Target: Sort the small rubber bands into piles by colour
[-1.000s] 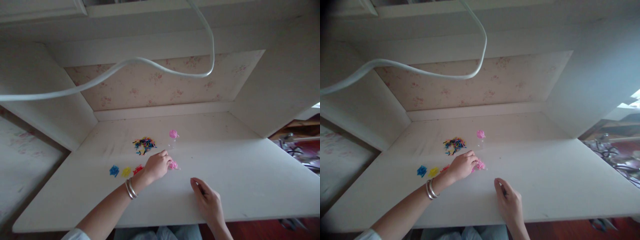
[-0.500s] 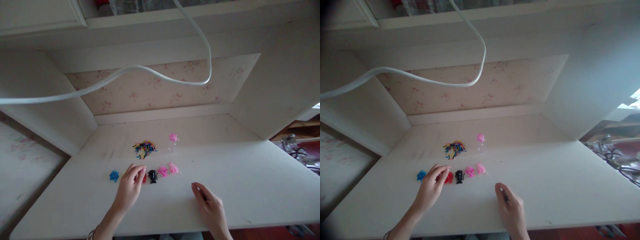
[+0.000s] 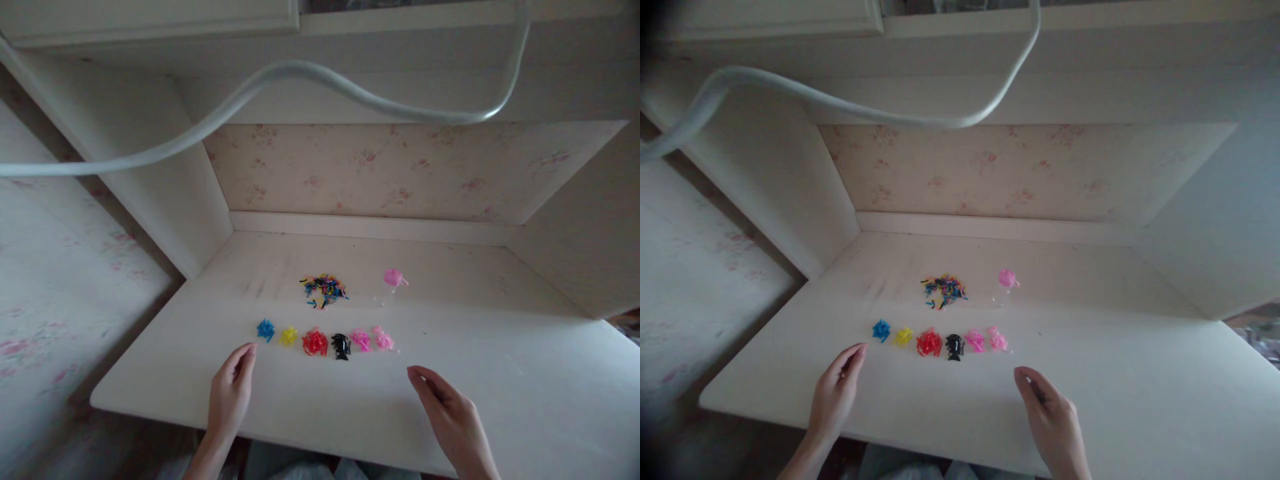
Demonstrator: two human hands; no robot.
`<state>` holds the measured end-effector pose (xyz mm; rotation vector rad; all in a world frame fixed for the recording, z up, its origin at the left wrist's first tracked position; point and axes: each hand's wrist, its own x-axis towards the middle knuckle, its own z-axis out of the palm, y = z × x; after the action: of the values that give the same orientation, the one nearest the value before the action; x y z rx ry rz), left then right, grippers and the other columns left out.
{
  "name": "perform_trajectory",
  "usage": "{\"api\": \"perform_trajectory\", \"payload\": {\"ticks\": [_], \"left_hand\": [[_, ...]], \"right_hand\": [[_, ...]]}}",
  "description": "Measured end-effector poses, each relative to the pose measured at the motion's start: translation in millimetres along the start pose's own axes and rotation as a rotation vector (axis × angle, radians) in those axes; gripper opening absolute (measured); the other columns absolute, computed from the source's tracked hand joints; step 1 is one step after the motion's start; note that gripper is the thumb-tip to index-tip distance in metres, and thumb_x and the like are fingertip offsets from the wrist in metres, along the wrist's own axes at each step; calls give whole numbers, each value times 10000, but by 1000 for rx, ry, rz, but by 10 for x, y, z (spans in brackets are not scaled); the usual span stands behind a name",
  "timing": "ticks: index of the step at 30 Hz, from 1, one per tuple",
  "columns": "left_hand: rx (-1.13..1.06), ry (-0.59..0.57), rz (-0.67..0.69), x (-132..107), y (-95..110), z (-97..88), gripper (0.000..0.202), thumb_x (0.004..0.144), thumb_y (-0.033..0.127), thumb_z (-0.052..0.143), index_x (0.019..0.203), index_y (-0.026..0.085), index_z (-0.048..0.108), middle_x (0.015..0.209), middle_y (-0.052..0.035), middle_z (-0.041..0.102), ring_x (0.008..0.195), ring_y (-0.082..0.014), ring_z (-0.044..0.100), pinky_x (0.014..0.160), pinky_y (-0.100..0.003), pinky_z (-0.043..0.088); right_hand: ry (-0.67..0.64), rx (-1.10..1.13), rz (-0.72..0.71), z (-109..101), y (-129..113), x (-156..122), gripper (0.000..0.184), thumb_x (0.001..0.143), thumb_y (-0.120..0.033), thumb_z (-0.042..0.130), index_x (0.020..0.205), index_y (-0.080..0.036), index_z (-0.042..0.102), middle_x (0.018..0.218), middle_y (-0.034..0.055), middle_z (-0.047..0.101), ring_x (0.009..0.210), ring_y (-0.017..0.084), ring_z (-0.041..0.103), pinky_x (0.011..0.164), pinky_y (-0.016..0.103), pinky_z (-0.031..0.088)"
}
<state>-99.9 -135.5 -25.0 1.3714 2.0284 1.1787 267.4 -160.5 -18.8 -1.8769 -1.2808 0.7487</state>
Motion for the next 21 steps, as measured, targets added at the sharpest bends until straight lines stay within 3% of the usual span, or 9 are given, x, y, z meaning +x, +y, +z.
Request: {"api": "perform_trajectory", "payload": {"ticks": [4,7,10,13,16,21], "left_hand": [[-40,-44,44,-46,25,24,368,842,485,483,983,198,666,1026,-64,700,922,-193,655,773,-264,529],[-52,-51,67,-64,-11,13,356,852,466,480,986,191,662,1028,-70,698,886,-184,663,759,-264,534],[-41,-66,107,-65,-43,9,335,861,445,478,981,192,662,990,-63,707,857,-178,668,742,-264,538],[-22,-76,150,-62,-43,14,324,869,426,471,976,191,666,975,-65,710,846,-183,673,716,-267,544],[-14,-83,194,-62,-31,8,312,872,411,468,966,194,671,970,-68,712,829,-186,678,700,-270,549],[7,-104,255,-66,-31,-6,285,884,383,461,965,199,663,955,-61,710,852,-180,674,732,-271,547]], "right_hand": [[-119,-124,-164,175,-472,110,431,819,-561,481,888,-201,709,565,-27,583,452,88,453,427,175,330],[-175,-261,-343,366,-887,249,387,864,-491,435,839,-229,719,584,-18,615,523,106,524,507,179,369],[-264,-507,-401,588,-1186,455,354,886,-413,392,893,-280,720,722,3,691,624,135,604,580,206,394],[-315,-689,-383,821,-1314,687,326,866,-385,409,956,-308,714,863,31,712,732,180,645,610,241,404],[-324,-734,-372,1018,-1330,866,319,849,-357,430,994,-304,709,937,62,708,804,215,651,643,271,419],[-359,-770,-381,1179,-1305,966,329,874,-371,405,1038,-332,687,982,55,703,857,229,647,673,291,429]]}}
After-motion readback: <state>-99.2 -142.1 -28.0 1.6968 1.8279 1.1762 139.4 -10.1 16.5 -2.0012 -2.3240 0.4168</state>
